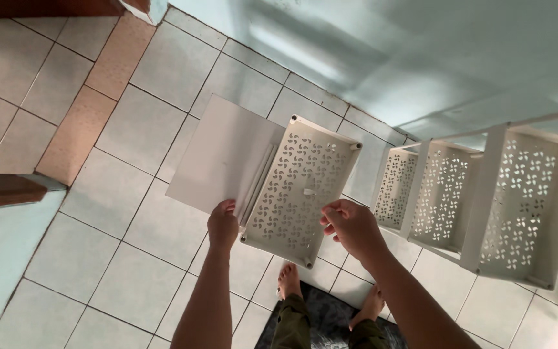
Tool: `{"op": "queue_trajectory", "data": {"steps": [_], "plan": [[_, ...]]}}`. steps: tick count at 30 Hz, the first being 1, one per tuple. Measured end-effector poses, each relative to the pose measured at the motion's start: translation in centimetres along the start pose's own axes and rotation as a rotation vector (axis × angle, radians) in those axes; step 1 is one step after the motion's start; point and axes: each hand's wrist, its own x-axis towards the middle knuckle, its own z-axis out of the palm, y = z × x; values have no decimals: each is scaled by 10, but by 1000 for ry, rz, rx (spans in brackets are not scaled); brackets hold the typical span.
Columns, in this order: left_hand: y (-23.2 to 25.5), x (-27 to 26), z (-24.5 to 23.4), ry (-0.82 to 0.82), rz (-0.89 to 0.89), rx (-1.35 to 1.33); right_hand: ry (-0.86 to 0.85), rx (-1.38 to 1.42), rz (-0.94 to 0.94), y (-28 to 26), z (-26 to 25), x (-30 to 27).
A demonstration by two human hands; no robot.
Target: The person assembles a white plastic storage rack by inserting white rods into the corner holes of perforated trays. They repeatedly pick up trays, align the rods, and stack them to form a multi-tiered structure.
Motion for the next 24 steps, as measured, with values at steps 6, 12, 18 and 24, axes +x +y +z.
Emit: {"op": "queue_trajectory", "data": {"steps": [6, 12, 18, 24], "plan": [[-1, -2, 0, 122, 122, 131, 24, 57, -2, 5, -13, -11], [89, -37, 15, 281, 452, 100, 139, 111, -51, 11, -62, -29], [189, -77, 107, 82, 776, 81, 812, -347, -269, 92, -162, -43], [266, -161, 243, -426, 757, 37, 633, -535, -24, 206, -232, -25]]}}
